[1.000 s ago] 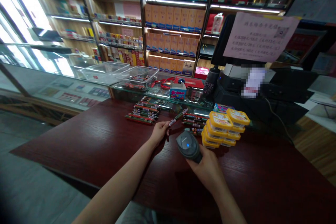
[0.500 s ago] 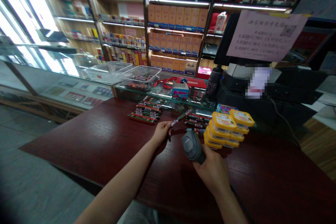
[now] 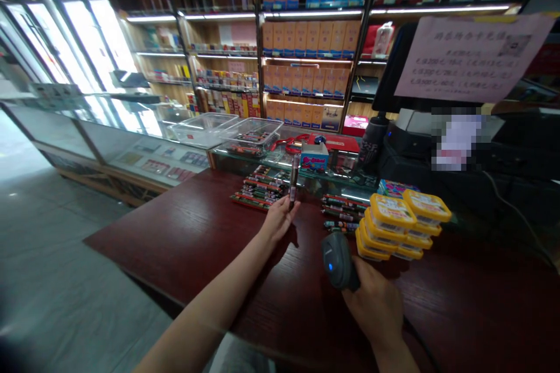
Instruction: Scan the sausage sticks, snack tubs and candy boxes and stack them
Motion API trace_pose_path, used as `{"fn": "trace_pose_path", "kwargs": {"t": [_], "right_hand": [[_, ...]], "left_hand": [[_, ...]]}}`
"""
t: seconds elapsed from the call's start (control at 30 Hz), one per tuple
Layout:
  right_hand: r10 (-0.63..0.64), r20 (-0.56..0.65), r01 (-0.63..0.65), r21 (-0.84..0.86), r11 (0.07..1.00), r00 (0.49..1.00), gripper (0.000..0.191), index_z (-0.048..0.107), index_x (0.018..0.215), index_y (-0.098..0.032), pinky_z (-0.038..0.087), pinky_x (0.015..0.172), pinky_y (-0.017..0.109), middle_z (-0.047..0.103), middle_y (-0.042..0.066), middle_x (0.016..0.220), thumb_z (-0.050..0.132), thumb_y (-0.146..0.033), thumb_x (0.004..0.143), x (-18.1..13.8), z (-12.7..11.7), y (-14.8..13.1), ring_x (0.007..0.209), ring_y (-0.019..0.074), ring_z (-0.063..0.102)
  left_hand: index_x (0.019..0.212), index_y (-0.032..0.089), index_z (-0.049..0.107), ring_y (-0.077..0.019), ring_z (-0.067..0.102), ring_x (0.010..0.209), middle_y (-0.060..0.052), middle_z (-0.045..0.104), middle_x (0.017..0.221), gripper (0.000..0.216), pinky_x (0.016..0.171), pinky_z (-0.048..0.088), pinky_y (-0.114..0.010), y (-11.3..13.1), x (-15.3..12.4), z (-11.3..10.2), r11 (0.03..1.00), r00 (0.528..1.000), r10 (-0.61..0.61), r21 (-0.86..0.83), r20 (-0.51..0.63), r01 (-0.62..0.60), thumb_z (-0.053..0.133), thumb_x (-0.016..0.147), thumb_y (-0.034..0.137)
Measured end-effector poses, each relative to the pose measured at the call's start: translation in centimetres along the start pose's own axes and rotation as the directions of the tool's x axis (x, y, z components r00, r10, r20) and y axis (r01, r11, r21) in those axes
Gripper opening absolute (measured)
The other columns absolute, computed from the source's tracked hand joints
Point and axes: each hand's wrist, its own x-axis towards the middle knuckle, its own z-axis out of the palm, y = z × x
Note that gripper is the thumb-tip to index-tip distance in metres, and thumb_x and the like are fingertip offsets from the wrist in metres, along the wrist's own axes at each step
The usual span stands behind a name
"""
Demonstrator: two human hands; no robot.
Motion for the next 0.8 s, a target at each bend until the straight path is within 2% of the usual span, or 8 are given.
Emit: {"fn": "trace_pose_path", "kwargs": {"t": [0.13,0.2,0.23,0.3,0.37,0.47,0.6,0.8], "right_hand": [[-0.009,0.002,0.009,0.02,1.0,1.0,0.031,0.059,0.107,-0.019,0.046,0.067,0.03,0.071,0.009,0.104,0.047,-0.029,0.081,-0.2,0.1,0.2,0.082,0.0231,0.068],[-0.008,-0.001,0.008,0.025,1.0,1.0,0.031,0.059,0.108,-0.018,0.046,0.066,0.03,0.071,0.01,0.103,0.047,-0.029,0.081,-0.2,0.1,0.2,0.082,0.0234,0.068],[-0.006,0.001,0.006,0.023,1.0,1.0,0.031,0.059,0.108,-0.018,0.046,0.065,0.03,0.071,0.01,0.103,0.047,-0.03,0.082,-0.2,0.1,0.2,0.081,0.0233,0.068],[0.0,0.003,0.0,0.022,1.0,1.0,0.031,0.059,0.109,-0.018,0.046,0.064,0.03,0.071,0.009,0.103,0.047,-0.03,0.083,-0.2,0.1,0.1,0.081,0.0234,0.068],[-0.003,0.008,0.003,0.025,1.0,1.0,0.032,0.058,0.11,-0.018,0.047,0.064,0.031,0.071,0.009,0.101,0.047,-0.031,0.083,-0.1,0.0,0.0,0.081,0.0239,0.068],[-0.005,0.023,0.004,0.037,0.999,1.0,0.032,0.058,0.11,-0.018,0.048,0.065,0.03,0.071,0.009,0.101,0.048,-0.03,0.082,-0.1,0.0,-0.2,0.081,0.0233,0.068],[0.008,0.031,-0.009,0.037,0.999,0.999,0.035,0.058,0.112,-0.019,0.048,0.066,0.031,0.071,0.009,0.105,0.048,-0.028,0.08,-0.1,0.1,-0.3,0.082,0.0233,0.068],[0.045,0.05,-0.045,0.004,0.999,0.998,0.034,0.058,0.111,-0.022,0.048,0.063,0.031,0.071,0.007,0.105,0.048,-0.028,0.08,-0.1,0.2,-0.3,0.079,0.0229,0.068]], "left_hand": [[0.089,0.013,0.063,-0.0127,0.061,0.077,-0.002,0.063,0.081,0.028,0.08,0.052,-0.032,2.8,1.9,-1.0,0.944,0.997,0.077,0.323,0.006,-0.075,0.071,0.072,0.034],[0.094,0.013,0.065,-0.0149,0.061,0.077,-0.004,0.065,0.081,0.029,0.077,0.049,-0.03,5.1,2.9,-2.3,0.77,0.978,0.21,0.617,-0.002,-0.164,0.069,0.072,0.031],[0.093,0.013,0.066,-0.0167,0.061,0.08,-0.004,0.066,0.083,0.025,0.078,0.048,-0.031,6.5,3.3,-3.1,0.626,0.961,0.275,0.755,0.021,-0.196,0.067,0.072,0.027],[0.093,0.016,0.068,-0.0195,0.06,0.086,-0.006,0.067,0.089,0.02,0.083,0.046,-0.032,9.4,3.9,-4.7,0.228,0.913,0.385,0.945,0.134,-0.234,0.061,0.074,0.02],[0.097,0.019,0.069,-0.0217,0.057,0.092,-0.007,0.066,0.094,0.023,0.086,0.043,-0.033,12.1,4.2,-6.2,-0.201,0.896,0.312,0.944,0.316,-0.263,0.056,0.077,0.017],[0.095,0.021,0.069,-0.022,0.052,0.094,-0.009,0.065,0.095,0.025,0.087,0.04,-0.031,14.5,4.5,-7.4,-0.552,0.907,0.114,0.785,0.406,-0.282,0.048,0.084,0.016],[0.09,0.02,0.069,-0.0214,0.05,0.092,-0.01,0.064,0.094,0.026,0.085,0.04,-0.029,14.7,5.2,-7.9,-0.688,0.933,-0.019,0.673,0.359,-0.273,0.045,0.084,0.013],[0.089,0.019,0.07,-0.0225,0.05,0.091,-0.01,0.065,0.093,0.023,0.077,0.041,-0.029,13.5,6.4,-8.7,-0.715,0.954,-0.011,0.664,0.299,-0.217,0.049,0.082,0.015]]}}
